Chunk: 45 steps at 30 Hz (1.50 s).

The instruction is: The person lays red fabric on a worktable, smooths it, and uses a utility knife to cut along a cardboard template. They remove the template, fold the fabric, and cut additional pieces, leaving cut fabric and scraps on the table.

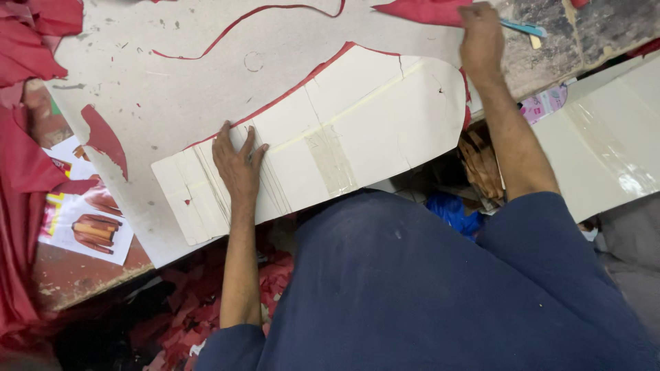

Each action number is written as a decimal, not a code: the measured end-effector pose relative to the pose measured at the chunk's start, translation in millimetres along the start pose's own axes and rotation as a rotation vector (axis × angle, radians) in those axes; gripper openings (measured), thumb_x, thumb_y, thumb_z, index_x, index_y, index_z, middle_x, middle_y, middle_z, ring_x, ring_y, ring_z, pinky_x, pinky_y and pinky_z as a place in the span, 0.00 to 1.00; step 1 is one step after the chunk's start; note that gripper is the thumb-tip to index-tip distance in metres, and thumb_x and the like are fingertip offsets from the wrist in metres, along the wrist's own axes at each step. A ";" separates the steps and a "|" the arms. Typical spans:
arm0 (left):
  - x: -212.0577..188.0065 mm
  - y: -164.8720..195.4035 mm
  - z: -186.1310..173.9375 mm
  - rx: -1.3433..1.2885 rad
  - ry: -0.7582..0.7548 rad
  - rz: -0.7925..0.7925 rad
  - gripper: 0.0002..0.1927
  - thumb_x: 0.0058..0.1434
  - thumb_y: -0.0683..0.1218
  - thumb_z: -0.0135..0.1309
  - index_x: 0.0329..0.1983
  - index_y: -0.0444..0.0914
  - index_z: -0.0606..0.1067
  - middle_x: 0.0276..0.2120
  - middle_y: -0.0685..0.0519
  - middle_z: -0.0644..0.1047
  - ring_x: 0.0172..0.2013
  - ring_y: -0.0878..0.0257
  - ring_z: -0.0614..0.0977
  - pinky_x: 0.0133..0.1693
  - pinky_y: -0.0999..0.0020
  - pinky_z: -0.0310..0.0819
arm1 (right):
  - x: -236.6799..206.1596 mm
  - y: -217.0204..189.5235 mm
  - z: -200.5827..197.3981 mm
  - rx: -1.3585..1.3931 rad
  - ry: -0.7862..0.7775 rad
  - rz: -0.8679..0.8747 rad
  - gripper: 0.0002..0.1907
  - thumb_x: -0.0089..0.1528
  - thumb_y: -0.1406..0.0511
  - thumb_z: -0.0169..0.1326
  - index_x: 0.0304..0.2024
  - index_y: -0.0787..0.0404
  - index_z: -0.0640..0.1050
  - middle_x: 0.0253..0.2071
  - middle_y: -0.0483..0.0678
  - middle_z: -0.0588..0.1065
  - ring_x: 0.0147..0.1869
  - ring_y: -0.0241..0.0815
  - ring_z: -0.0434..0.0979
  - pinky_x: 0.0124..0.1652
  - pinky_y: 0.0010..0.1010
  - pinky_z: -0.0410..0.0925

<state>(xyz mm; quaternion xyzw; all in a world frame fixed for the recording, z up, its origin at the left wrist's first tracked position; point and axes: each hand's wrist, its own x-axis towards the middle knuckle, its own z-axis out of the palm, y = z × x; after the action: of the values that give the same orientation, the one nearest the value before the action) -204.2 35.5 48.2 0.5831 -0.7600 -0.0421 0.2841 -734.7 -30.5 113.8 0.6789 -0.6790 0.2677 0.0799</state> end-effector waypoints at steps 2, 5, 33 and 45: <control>-0.9 7.7 -0.9 -0.008 -0.027 -0.101 0.25 0.58 0.52 0.69 0.59 0.44 0.81 0.67 0.36 0.65 0.65 0.41 0.63 0.65 0.45 0.54 | 4.4 33.5 -13.3 -0.143 0.080 -0.032 0.18 0.64 0.76 0.47 0.54 0.67 0.82 0.52 0.61 0.77 0.56 0.59 0.75 0.52 0.46 0.68; 2.0 14.3 -1.9 -0.023 -0.020 -0.182 0.25 0.57 0.52 0.70 0.58 0.46 0.82 0.63 0.38 0.66 0.63 0.42 0.64 0.64 0.46 0.54 | 5.4 59.6 -20.8 -0.352 0.001 -0.082 0.15 0.62 0.72 0.49 0.47 0.63 0.84 0.45 0.59 0.77 0.52 0.60 0.74 0.50 0.46 0.69; 19.6 -54.3 -10.7 -0.054 0.306 -0.692 0.45 0.35 0.58 0.78 0.53 0.40 0.70 0.46 0.54 0.72 0.50 0.52 0.71 0.53 0.52 0.62 | -29.2 -414.9 182.3 0.536 -0.341 -0.648 0.10 0.62 0.74 0.60 0.46 0.62 0.82 0.40 0.44 0.77 0.36 0.41 0.80 0.28 0.31 0.70; 14.0 -69.5 8.4 -0.200 0.326 -0.765 0.31 0.61 0.41 0.61 0.67 0.41 0.66 0.42 0.56 0.71 0.50 0.55 0.71 0.54 0.50 0.58 | -33.6 -425.7 202.1 0.391 -0.287 -0.798 0.13 0.61 0.72 0.58 0.49 0.62 0.81 0.41 0.46 0.75 0.34 0.39 0.75 0.27 0.31 0.68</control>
<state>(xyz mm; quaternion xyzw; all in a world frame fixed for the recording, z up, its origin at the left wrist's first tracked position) -150.5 -1.5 19.0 0.7915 -0.4264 -0.1254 0.4195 -270.3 -68.7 36.0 0.9195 -0.3059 0.2424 -0.0473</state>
